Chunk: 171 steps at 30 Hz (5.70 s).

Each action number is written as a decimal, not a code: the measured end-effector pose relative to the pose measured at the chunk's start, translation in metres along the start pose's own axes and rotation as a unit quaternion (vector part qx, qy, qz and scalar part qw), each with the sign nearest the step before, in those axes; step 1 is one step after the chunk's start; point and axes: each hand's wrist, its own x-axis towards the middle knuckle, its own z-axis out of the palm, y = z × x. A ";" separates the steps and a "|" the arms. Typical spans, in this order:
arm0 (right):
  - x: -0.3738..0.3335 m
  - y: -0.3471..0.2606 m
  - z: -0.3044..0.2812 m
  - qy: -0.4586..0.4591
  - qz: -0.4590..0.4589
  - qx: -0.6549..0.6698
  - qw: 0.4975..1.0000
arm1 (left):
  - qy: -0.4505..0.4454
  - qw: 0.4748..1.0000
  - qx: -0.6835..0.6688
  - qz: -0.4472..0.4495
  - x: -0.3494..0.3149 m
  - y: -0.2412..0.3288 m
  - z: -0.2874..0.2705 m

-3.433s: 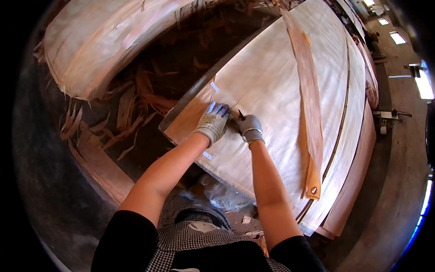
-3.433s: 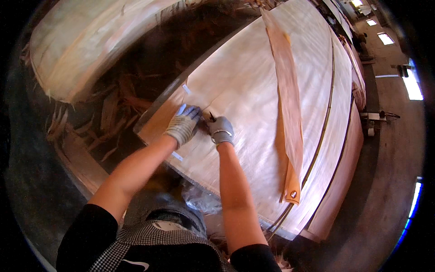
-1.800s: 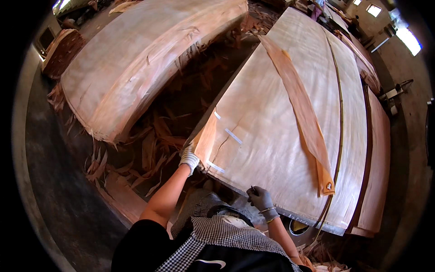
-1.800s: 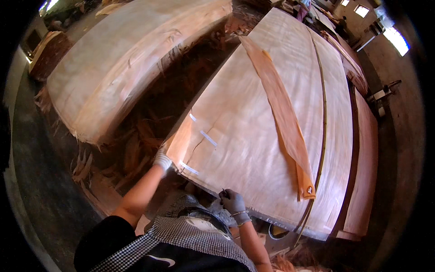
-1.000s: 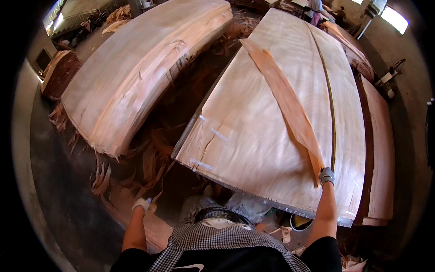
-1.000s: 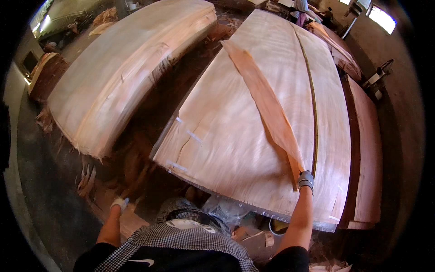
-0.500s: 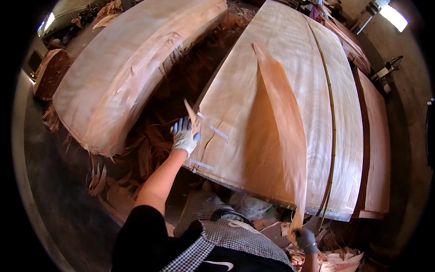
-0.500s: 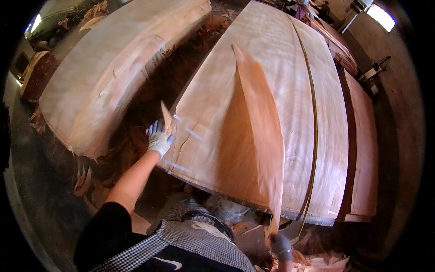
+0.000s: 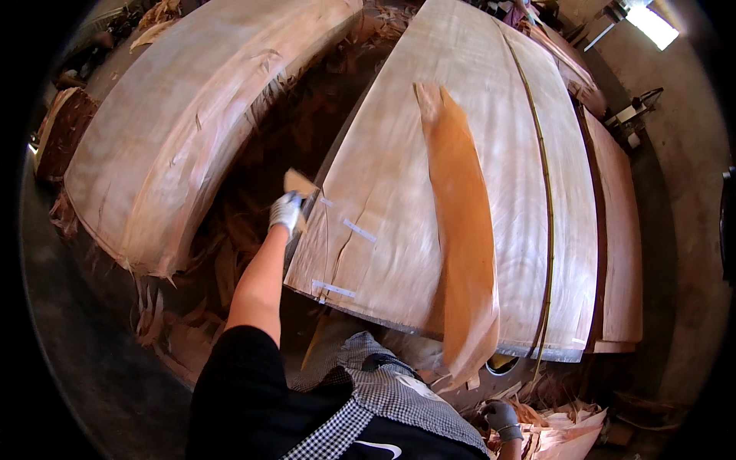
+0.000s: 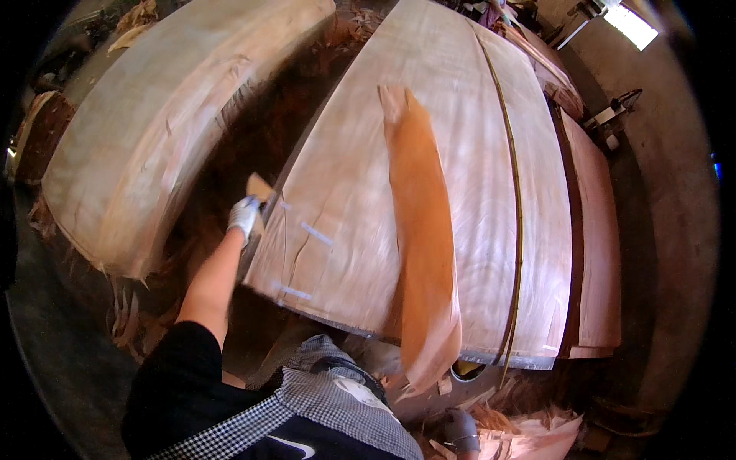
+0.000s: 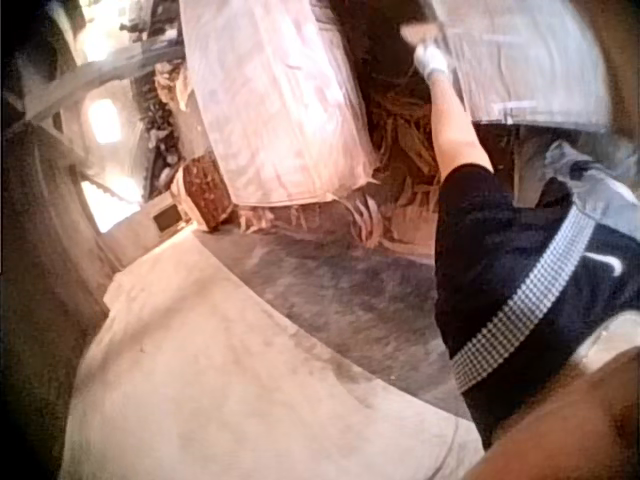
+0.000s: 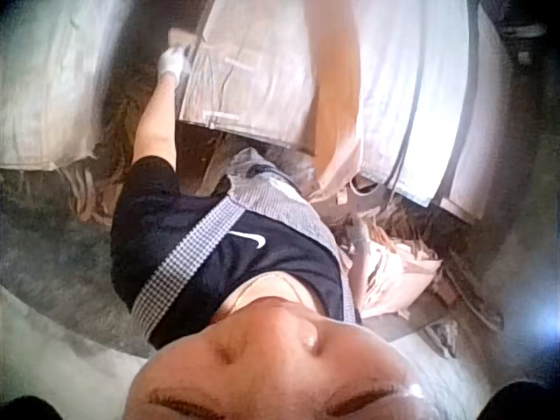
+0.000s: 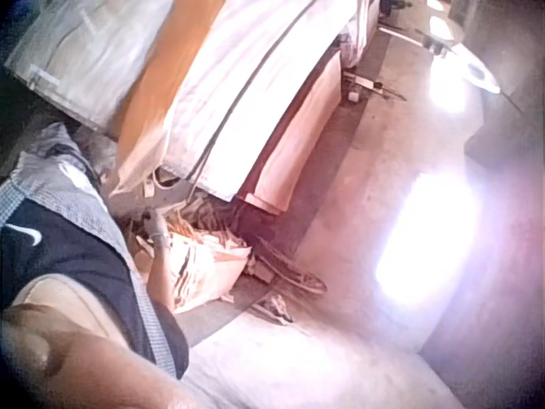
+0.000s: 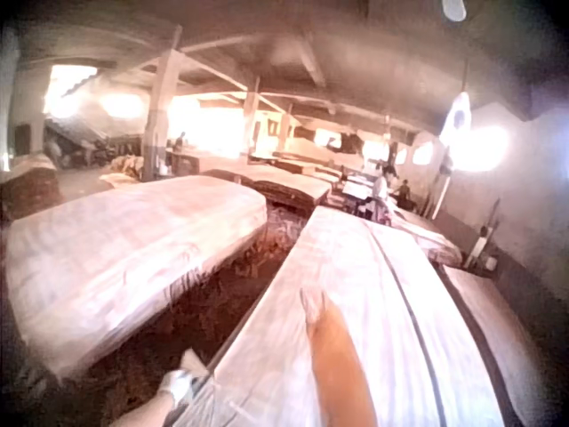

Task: The person trims the edges of thin wood veneer sheets using a utility knife and applies strips of adhesive tape to join or secure the pieces on a large wooden work platform.

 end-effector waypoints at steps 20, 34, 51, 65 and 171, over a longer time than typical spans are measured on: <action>0.322 -0.121 -0.065 0.231 0.016 0.213 0.949 | -0.223 0.894 0.240 -0.304 -0.342 -0.135 -0.107; 0.285 -0.051 -0.111 0.308 -0.155 0.182 0.921 | -0.379 0.844 0.220 -0.308 -0.466 -0.220 -0.062; -0.012 0.067 -0.067 0.311 0.140 0.257 0.904 | -0.405 0.858 0.295 -0.113 -0.440 -0.304 -0.104; -0.058 0.051 -0.003 0.322 0.013 0.193 0.927 | -0.386 0.874 0.295 -0.003 -0.434 -0.267 -0.002; -0.008 0.120 0.015 0.067 -0.255 0.524 0.810 | -0.396 0.861 0.292 0.131 -0.484 0.005 0.164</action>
